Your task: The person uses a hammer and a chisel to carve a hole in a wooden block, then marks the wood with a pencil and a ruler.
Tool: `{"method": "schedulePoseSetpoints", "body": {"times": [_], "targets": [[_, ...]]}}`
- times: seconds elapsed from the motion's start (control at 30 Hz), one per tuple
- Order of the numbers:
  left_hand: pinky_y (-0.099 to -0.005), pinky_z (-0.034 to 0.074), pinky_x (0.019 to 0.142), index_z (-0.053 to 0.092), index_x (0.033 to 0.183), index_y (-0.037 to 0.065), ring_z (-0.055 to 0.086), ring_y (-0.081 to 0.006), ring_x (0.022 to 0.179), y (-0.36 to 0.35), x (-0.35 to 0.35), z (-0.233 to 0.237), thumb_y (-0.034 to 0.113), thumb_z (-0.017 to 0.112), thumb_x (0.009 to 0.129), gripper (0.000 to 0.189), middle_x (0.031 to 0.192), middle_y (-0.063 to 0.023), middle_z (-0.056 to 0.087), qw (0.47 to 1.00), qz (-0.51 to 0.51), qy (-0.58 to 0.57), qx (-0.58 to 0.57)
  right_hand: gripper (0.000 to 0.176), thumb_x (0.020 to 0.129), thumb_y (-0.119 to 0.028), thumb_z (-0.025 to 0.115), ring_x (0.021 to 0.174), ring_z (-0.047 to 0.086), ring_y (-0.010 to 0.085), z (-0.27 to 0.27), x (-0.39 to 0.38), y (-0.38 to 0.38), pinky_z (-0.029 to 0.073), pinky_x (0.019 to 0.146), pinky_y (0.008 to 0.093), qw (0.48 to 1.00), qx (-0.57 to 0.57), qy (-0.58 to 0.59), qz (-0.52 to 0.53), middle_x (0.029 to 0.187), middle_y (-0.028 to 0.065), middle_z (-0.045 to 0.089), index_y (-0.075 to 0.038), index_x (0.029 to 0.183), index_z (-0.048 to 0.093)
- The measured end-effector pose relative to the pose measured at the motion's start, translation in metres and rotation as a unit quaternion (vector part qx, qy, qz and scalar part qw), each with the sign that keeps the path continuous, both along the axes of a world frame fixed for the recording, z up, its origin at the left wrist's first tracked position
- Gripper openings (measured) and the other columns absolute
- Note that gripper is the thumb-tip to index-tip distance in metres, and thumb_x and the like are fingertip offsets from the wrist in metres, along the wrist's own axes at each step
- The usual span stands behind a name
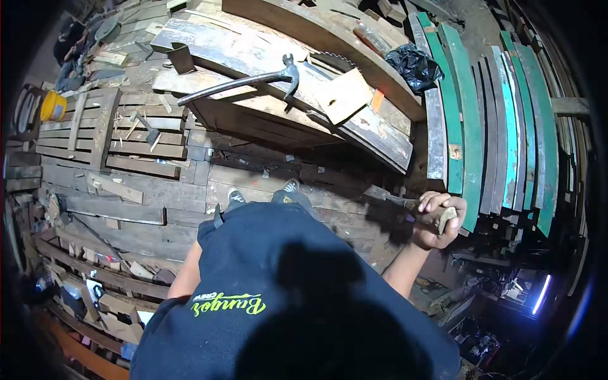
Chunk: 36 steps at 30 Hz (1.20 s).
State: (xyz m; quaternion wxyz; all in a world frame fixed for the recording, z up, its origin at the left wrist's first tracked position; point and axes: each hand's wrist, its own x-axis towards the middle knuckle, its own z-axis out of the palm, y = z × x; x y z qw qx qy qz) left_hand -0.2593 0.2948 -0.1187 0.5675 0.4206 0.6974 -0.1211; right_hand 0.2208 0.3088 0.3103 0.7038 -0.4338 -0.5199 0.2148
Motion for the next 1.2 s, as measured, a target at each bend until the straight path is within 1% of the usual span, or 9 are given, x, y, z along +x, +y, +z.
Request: {"method": "schedulePoseSetpoints", "body": {"times": [0.17, 0.27, 0.53, 0.8, 0.93, 1.0, 1.07, 1.13, 1.2], "targets": [[-0.0353, 0.049, 0.082, 0.067, 0.101, -0.004, 0.066, -0.0235, 0.091, 0.023, 0.044, 0.016, 0.028, 0.054, 0.097, 0.035, 0.096, -0.0173, 0.071, 0.999, -0.009, 0.000, 0.031, 0.034, 0.097, -0.036, 0.046, 0.063, 0.053, 0.0230, -0.021, 0.045, -0.005, 0.043, 0.064, 0.0376, 1.000, -0.005, 0.011, 0.003, 0.071, 0.0130, 0.054, -0.002, 0.101, 0.047], [-0.0351, 0.049, 0.082, 0.067, 0.101, -0.004, 0.066, -0.0234, 0.091, 0.032, 0.078, 0.024, 0.028, 0.054, 0.097, 0.034, 0.096, -0.0173, 0.071, 0.999, -0.011, -0.005, 0.047, 0.035, 0.094, -0.036, 0.051, 0.058, 0.053, 0.0227, -0.020, 0.063, 0.011, 0.044, 0.059, 0.0369, 0.998, 0.032, 0.055, 0.013, 0.068, 0.0136, 0.053, -0.002, 0.098, 0.046], [-0.0348, 0.049, 0.083, 0.067, 0.102, -0.004, 0.066, -0.0231, 0.092, 0.056, 0.160, 0.064, 0.027, 0.054, 0.097, 0.034, 0.098, -0.0173, 0.071, 0.994, -0.014, -0.031, 0.102, 0.036, 0.093, -0.038, 0.049, 0.056, 0.052, 0.0238, -0.017, 0.114, 0.056, 0.043, 0.062, 0.0382, 0.985, 0.079, 0.086, 0.127, 0.065, 0.0125, 0.052, -0.003, 0.097, 0.046], [-0.0344, 0.049, 0.084, 0.067, 0.103, -0.003, 0.066, -0.0228, 0.093, 0.076, 0.190, 0.107, 0.027, 0.054, 0.096, 0.034, 0.099, -0.0173, 0.071, 0.983, -0.009, -0.065, 0.171, 0.036, 0.094, -0.039, 0.047, 0.056, 0.053, 0.0224, -0.016, 0.133, 0.083, 0.043, 0.066, 0.0398, 0.972, 0.066, 0.113, 0.195, 0.068, 0.0095, 0.050, -0.004, 0.099, 0.049], [-0.0342, 0.049, 0.084, 0.067, 0.103, -0.003, 0.066, -0.0227, 0.094, 0.129, 0.204, 0.150, 0.027, 0.054, 0.096, 0.034, 0.099, -0.0174, 0.071, 0.944, 0.032, -0.140, 0.296, 0.035, 0.093, -0.039, 0.045, 0.060, 0.054, 0.0225, -0.020, 0.135, 0.094, 0.043, 0.069, 0.0405, 0.977, 0.053, 0.105, 0.175, 0.070, 0.0096, 0.052, -0.004, 0.100, 0.049], [-0.0294, 0.048, 0.082, 0.069, 0.105, -0.001, 0.062, -0.0135, 0.092, 0.163, 0.235, 0.213, 0.023, 0.056, 0.096, 0.029, 0.097, -0.0098, 0.071, 0.927, 0.080, -0.168, 0.325, 0.035, 0.093, -0.039, 0.045, 0.062, 0.055, 0.0225, -0.019, 0.132, 0.098, 0.043, 0.069, 0.0403, 0.977, 0.055, 0.104, 0.179, 0.070, 0.0097, 0.052, -0.004, 0.101, 0.049], [-0.0284, 0.049, 0.078, 0.069, 0.108, 0.001, 0.062, -0.0125, 0.091, 0.195, 0.253, 0.206, 0.022, 0.055, 0.096, 0.027, 0.102, -0.0072, 0.070, 0.909, 0.046, -0.274, 0.310, 0.036, 0.093, -0.039, 0.045, 0.062, 0.055, 0.0225, -0.014, 0.126, 0.100, 0.042, 0.068, 0.0401, 0.983, 0.057, 0.084, 0.153, 0.070, 0.0096, 0.052, -0.004, 0.102, 0.050], [-0.0275, 0.051, 0.077, 0.069, 0.109, 0.003, 0.063, -0.0116, 0.090, 0.217, 0.286, 0.232, 0.024, 0.055, 0.097, 0.028, 0.104, -0.0046, 0.070, 0.923, 0.046, -0.358, 0.130, 0.037, 0.093, -0.040, 0.044, 0.061, 0.054, 0.0220, -0.009, 0.120, 0.102, 0.042, 0.068, 0.0392, 0.986, 0.060, 0.072, 0.140, 0.070, 0.0094, 0.052, -0.005, 0.102, 0.050], [-0.0265, 0.052, 0.076, 0.067, 0.110, 0.003, 0.064, -0.0114, 0.090, 0.234, 0.313, 0.232, 0.025, 0.054, 0.098, 0.028, 0.106, -0.0047, 0.069, 0.879, 0.116, -0.456, -0.078, 0.036, 0.093, -0.040, 0.043, 0.061, 0.054, 0.0212, 0.000, 0.113, 0.102, 0.041, 0.069, 0.0388, 0.989, 0.067, 0.070, 0.116, 0.070, 0.0089, 0.052, -0.005, 0.101, 0.050]]}}
